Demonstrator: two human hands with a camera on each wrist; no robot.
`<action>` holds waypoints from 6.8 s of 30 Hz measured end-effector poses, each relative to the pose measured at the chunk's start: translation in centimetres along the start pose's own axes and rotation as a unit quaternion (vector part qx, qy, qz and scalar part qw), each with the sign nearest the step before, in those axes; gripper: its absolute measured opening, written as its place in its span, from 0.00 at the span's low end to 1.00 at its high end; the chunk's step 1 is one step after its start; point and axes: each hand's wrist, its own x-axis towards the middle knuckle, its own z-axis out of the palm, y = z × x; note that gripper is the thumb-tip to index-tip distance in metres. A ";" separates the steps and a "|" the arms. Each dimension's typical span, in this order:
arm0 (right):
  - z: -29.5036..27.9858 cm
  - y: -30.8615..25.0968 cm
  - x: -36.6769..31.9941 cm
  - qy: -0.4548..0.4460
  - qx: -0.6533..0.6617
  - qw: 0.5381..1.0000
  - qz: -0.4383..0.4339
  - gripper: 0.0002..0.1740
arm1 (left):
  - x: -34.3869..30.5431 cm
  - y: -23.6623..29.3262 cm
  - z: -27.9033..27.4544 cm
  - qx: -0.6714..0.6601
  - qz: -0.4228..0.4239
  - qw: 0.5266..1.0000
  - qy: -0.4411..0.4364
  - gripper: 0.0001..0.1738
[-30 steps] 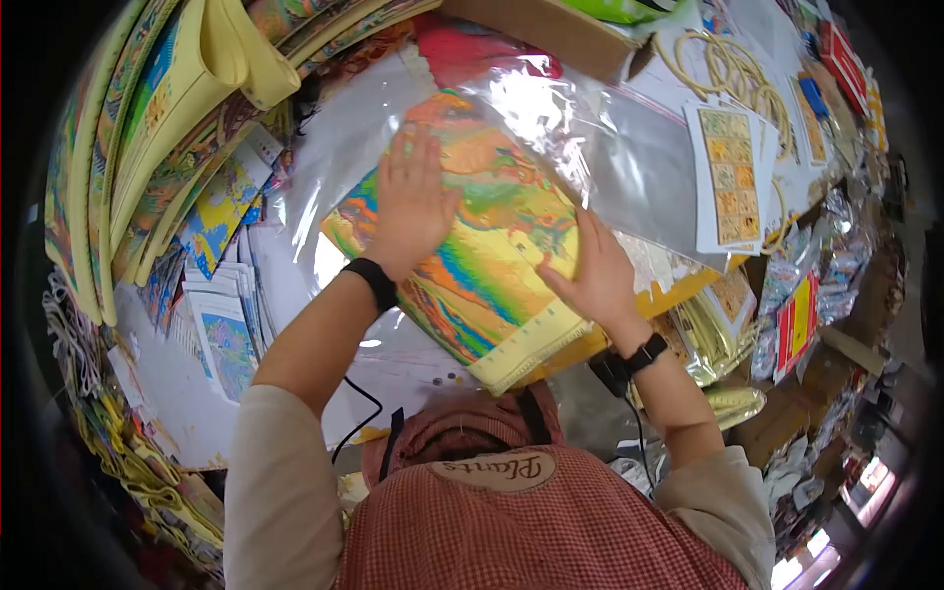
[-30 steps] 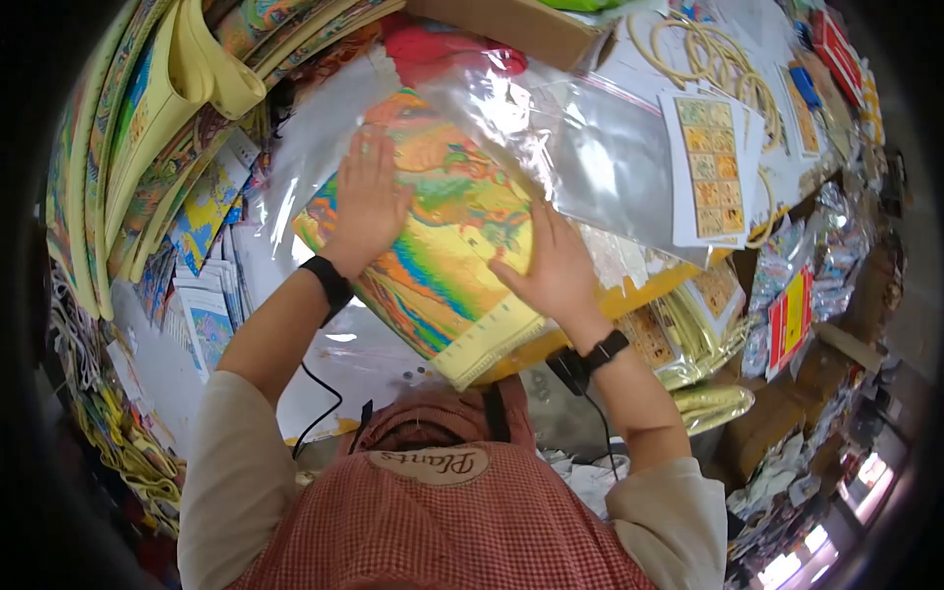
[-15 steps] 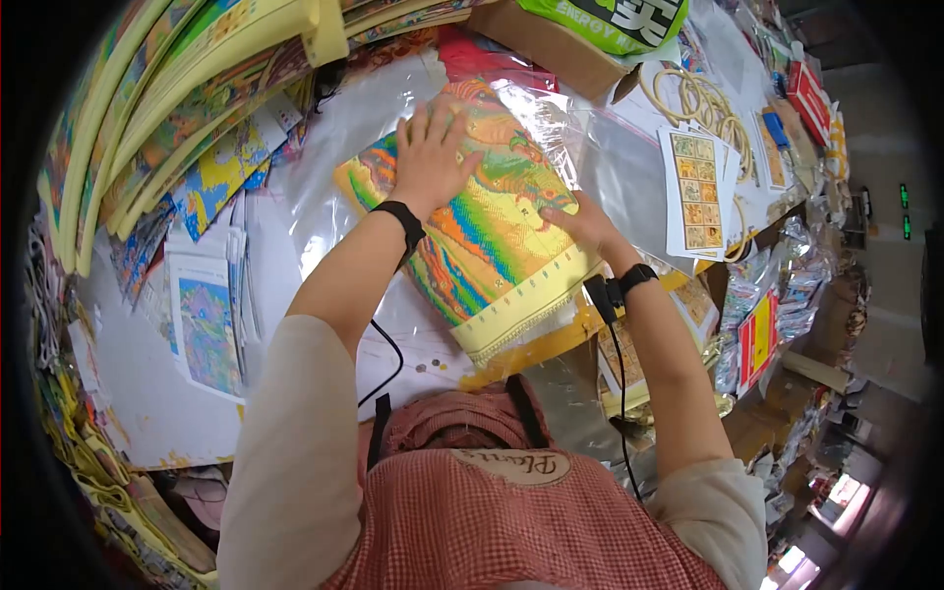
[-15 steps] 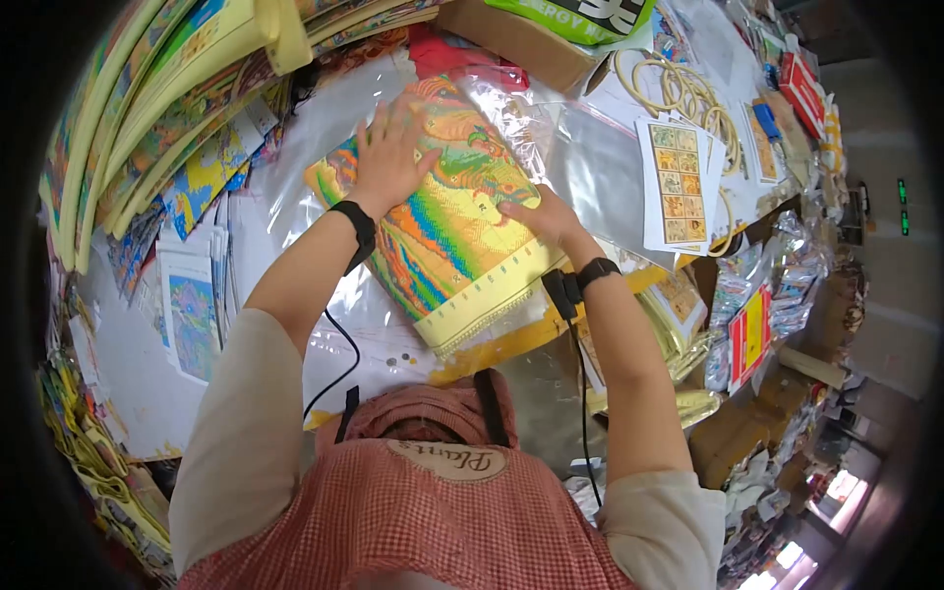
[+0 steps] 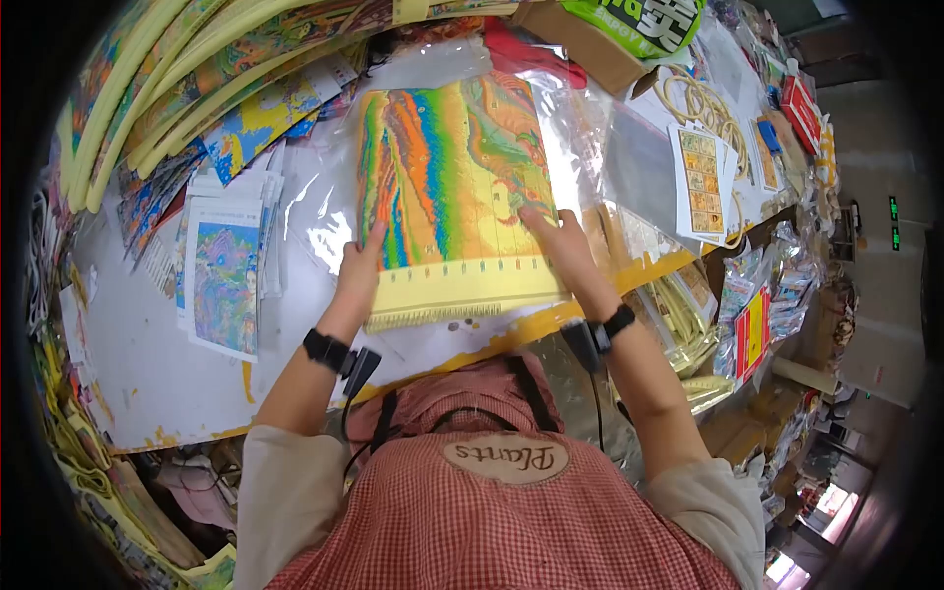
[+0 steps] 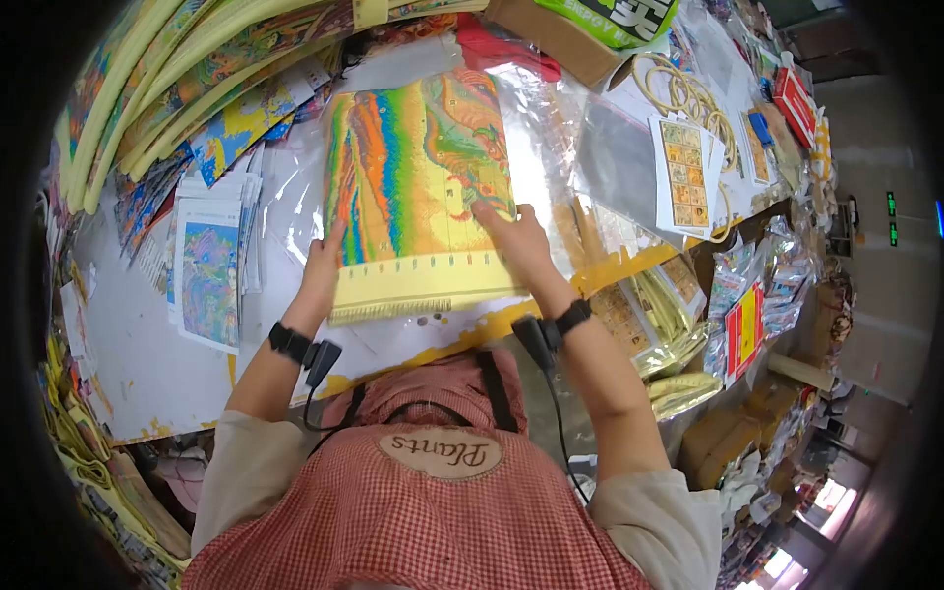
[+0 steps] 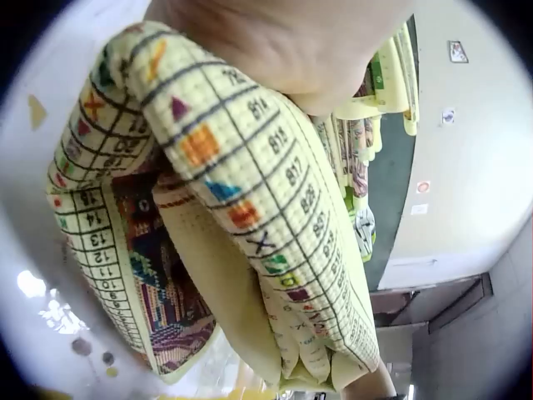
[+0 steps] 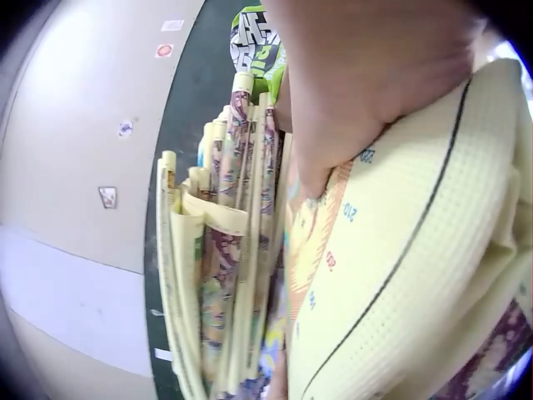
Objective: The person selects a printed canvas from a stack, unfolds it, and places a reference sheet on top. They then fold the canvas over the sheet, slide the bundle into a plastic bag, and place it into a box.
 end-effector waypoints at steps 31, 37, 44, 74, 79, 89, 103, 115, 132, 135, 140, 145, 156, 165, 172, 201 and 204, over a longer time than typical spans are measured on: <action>7.5 11.7 -3.1 0.080 -0.009 0.994 -0.077 0.29 | -1.3 -0.1 7.7 0.539 0.580 0.592 -0.153 0.37; 4.0 -6.6 10.5 0.138 -0.121 0.897 -0.401 0.28 | -0.3 0.0 8.7 0.565 0.553 0.592 -0.153 0.36; 8.7 -14.4 18.9 -0.079 -0.418 0.885 -0.188 0.28 | 0.8 0.9 9.9 0.549 0.501 0.649 -0.164 0.36; -33.7 18.5 19.0 0.188 -0.484 0.853 0.055 0.27 | 0.8 -0.9 10.4 0.588 0.551 0.585 -0.088 0.38; -33.8 21.8 21.4 0.239 -0.530 0.814 -0.019 0.14 | 0.6 -0.7 10.4 0.601 0.541 0.581 -0.089 0.37; -23.5 15.1 16.8 0.063 -0.410 0.891 -0.183 0.18 | 0.3 -0.3 10.4 0.580 0.546 0.599 -0.080 0.36; -24.2 17.5 20.1 0.296 -0.356 0.883 -0.077 0.35 | -0.4 0.3 10.5 0.566 0.539 0.618 -0.082 0.35; -16.0 9.6 5.9 0.267 0.369 0.890 0.000 0.17 | -1.6 1.6 8.2 0.507 0.558 0.641 -0.142 0.37; 3.3 6.7 -4.4 -0.123 0.367 0.920 0.065 0.11 | 0.1 -10.4 -24.5 0.531 0.112 0.769 0.337 0.25; 3.3 6.7 -4.5 -0.130 0.366 0.918 0.080 0.10 | -1.3 -9.5 -26.5 0.523 0.136 0.787 0.297 0.18; 2.8 7.4 -4.5 -0.114 0.378 0.916 0.070 0.04 | -5.8 -2.1 -21.9 0.325 0.210 0.899 0.207 0.19; 1.5 8.3 -5.0 -0.091 0.558 0.816 0.115 0.06 | -8.5 -0.2 -11.4 0.102 0.206 0.972 -0.055 0.22; 1.0 6.7 -8.2 -0.114 0.529 0.839 0.055 0.05 | 0.1 -6.8 -7.1 0.036 0.204 0.978 -0.023 0.28; 2.2 3.4 -8.0 -0.083 0.019 0.989 -0.123 0.11 | -1.5 -5.6 -4.9 0.012 0.209 0.976 -0.053 0.14; 1.6 2.8 -8.0 -0.065 -0.236 0.946 -0.214 0.13 | -2.4 -3.7 -2.8 0.021 0.203 0.974 -0.096 0.15; 6.0 4.7 -0.1 0.087 -0.299 0.886 -0.343 0.52 | -2.6 -3.4 3.6 0.531 0.445 0.715 0.088 0.38; 4.9 2.5 0.6 0.009 -0.159 0.948 -0.276 0.52 | -2.6 -3.2 3.8 0.542 0.443 0.709 0.086 0.35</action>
